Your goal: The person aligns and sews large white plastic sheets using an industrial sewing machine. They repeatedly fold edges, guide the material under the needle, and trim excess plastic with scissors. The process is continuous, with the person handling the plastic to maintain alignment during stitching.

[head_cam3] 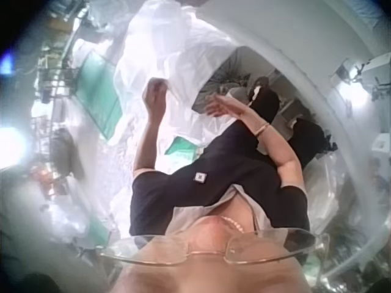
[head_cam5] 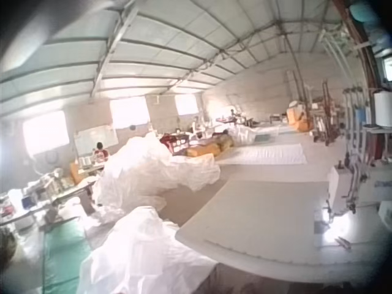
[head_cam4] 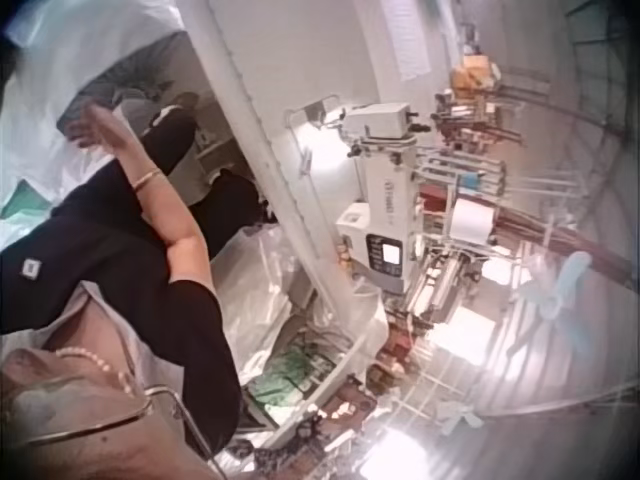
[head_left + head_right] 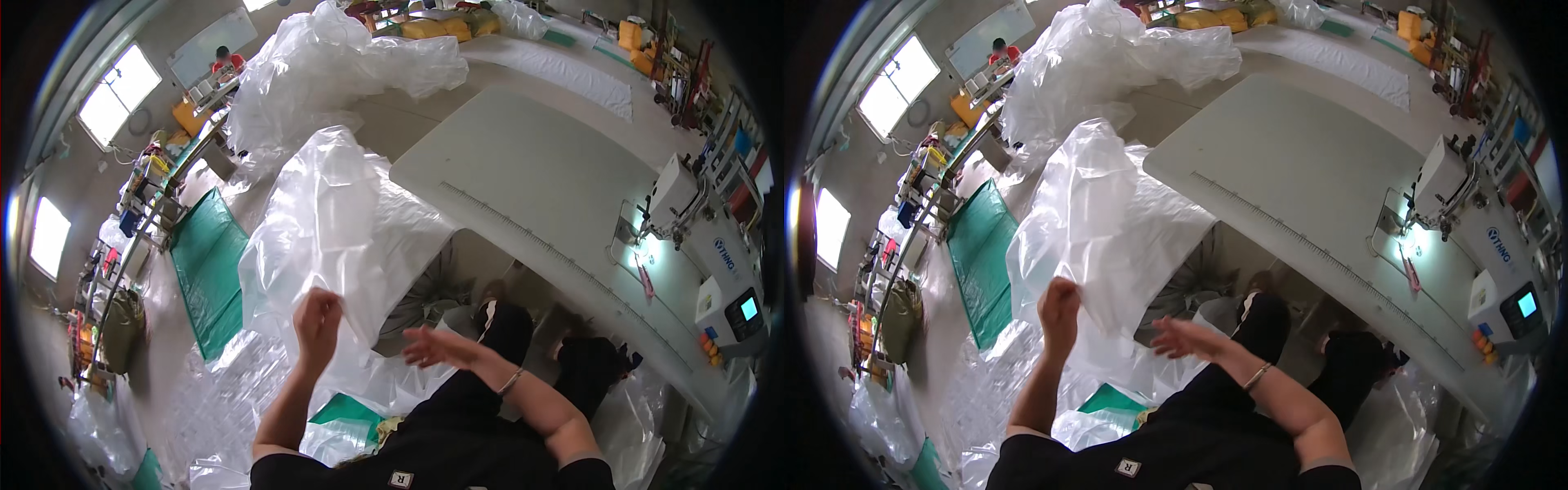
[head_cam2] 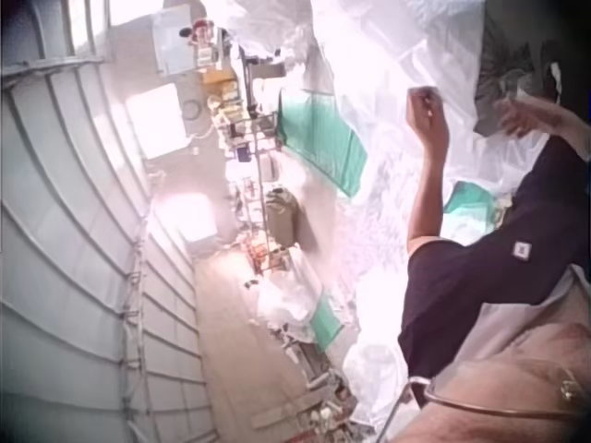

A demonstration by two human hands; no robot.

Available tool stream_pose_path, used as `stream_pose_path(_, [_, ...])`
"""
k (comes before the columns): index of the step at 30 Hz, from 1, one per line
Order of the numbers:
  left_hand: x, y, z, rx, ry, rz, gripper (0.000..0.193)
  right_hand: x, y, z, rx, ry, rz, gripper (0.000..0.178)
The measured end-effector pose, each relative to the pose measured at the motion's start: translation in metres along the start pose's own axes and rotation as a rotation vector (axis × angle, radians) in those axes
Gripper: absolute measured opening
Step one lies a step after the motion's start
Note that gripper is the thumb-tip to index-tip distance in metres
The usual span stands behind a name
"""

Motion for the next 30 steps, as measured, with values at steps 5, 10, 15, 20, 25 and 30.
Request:
stream_pose_path(5, [0.0, 0.067, 0.004, -0.156, 0.045, 0.09, 0.011, 0.009, -0.027, 0.055, -1.103, 0.486, -0.782, 0.099])
stream_pose_path(10, [0.037, 0.123, -0.025, -0.16, 0.285, 0.183, 0.007, -0.019, -0.14, 0.116, -1.133, 0.678, -0.655, 0.069])
stream_pose_path(15, [0.09, 0.134, -0.063, -0.361, 0.422, 0.232, 0.009, -0.045, -0.188, 0.13, -1.213, 0.833, -0.981, 0.027])
stream_pose_path(20, [0.116, 0.118, -0.155, -0.287, 0.59, 0.299, 0.011, -0.069, -0.246, 0.086, -0.796, 0.811, -0.907, 0.011])
stream_pose_path(25, [0.096, 0.158, -0.18, 0.248, 0.659, 0.425, 0.011, -0.136, -0.321, 0.087, -0.577, 0.939, -1.269, 0.016])
stream_pose_path(30, [0.093, 0.14, -0.251, 0.562, 0.788, 0.529, 0.014, -0.16, -0.306, 0.192, -1.169, 0.856, -1.483, 0.032])
Point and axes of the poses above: each hand's wrist, its own x-axis towards the middle knuckle, its own z-axis out of the palm, y = z × x, the point moved 10 cm from there along x, towards the middle knuckle, and after that the axes turned 2 degrees about -z, right-handed, at the moved point
